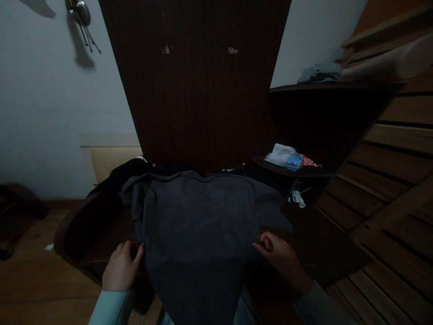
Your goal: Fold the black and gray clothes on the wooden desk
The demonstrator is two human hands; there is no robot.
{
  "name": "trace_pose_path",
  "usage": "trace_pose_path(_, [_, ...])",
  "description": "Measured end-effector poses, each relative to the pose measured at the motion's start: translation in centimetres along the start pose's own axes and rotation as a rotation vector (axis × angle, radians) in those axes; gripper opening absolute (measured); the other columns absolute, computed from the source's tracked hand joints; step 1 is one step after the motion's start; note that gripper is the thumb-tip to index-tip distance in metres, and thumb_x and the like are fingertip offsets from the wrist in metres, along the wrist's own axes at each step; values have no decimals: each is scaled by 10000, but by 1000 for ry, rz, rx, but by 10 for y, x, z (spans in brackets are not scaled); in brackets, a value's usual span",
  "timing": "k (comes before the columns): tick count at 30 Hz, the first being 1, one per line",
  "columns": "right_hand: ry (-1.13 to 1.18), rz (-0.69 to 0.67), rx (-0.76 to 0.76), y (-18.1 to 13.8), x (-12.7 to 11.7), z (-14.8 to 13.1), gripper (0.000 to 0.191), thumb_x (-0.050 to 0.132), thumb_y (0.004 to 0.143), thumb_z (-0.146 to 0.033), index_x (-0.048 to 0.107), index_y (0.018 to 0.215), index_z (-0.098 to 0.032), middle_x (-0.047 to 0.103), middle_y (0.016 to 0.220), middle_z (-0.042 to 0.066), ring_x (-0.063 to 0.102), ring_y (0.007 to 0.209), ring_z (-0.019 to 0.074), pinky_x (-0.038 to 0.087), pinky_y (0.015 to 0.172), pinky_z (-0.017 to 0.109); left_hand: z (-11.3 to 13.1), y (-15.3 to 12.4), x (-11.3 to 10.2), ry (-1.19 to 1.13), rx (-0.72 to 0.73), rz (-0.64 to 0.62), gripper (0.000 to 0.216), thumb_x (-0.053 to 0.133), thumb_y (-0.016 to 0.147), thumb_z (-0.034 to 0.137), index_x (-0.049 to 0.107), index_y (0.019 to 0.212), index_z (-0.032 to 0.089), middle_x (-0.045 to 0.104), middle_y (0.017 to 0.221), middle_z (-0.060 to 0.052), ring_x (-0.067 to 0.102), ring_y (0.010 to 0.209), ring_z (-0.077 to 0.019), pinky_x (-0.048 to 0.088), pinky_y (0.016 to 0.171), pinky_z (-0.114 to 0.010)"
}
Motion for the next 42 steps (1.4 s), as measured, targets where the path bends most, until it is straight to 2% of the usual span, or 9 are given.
trace_pose_path(6, [249,0,35,6,-1,5,251,439,709,-430,452,580,-215,455,482,-42,454,445,104,336,454,219,-8,1,2,-227,-57,4,238,369,701,437,457,634,226,564,628,-26,576,636,-193,430,587,-283])
trace_pose_path(10, [563,90,269,17,-16,37,319,527,586,-525,461,585,-214,441,470,-54,457,444,110,369,437,224,-31,7,4,-565,-180,135,270,450,622,495,479,629,227,568,580,15,547,574,-169,411,540,-262])
trace_pose_path(14, [901,290,490,31,-37,75,346,649,459,-459,502,630,-195,501,524,-49,474,444,94,379,416,208,-64,23,12,-939,-369,267,342,540,508,522,502,617,200,544,573,26,520,585,-151,425,571,-267])
trace_pose_path(18, [1051,545,562,43,-47,95,327,674,439,-392,497,629,-192,500,503,-70,446,420,69,357,401,184,-74,33,23,-1203,-554,237,368,608,474,505,499,613,182,519,531,39,499,507,-126,424,503,-254])
trace_pose_path(23, [978,396,607,45,-28,84,335,670,455,-423,542,654,-186,567,537,-46,534,506,119,423,474,218,-51,22,14,-1059,-451,111,454,676,421,517,541,678,167,563,576,25,543,556,-143,442,509,-239])
trace_pose_path(27, [910,218,562,29,-32,69,376,684,491,-446,564,752,-204,642,647,-15,616,634,179,488,552,255,-41,2,-1,-858,-348,70,515,708,328,537,573,656,164,574,550,16,547,547,-152,427,481,-224])
trace_pose_path(31, [835,42,548,11,-37,71,423,748,396,-371,580,752,-215,683,745,21,643,724,234,530,629,312,-40,-16,-9,-825,-307,30,516,678,309,608,611,576,172,620,565,-10,578,590,-181,451,506,-230])
trace_pose_path(37, [697,107,532,-2,-47,94,420,735,377,-398,613,730,-206,689,694,32,646,689,248,535,606,318,-58,-30,-1,-806,-407,19,516,641,285,640,628,548,197,659,624,-19,598,734,-240,493,626,-270])
trace_pose_path(42, [817,203,541,1,-53,92,463,725,420,-419,553,797,-212,667,604,11,629,569,214,504,508,295,-70,-26,-3,-889,-493,182,441,623,377,588,608,606,211,661,702,1,593,797,-225,498,662,-264])
Point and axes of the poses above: each hand's wrist, its own y-axis towards the middle knuckle, its own x-axis out of the palm, z = x × y, the point moved 7 cm from there along y, towards the middle knuckle
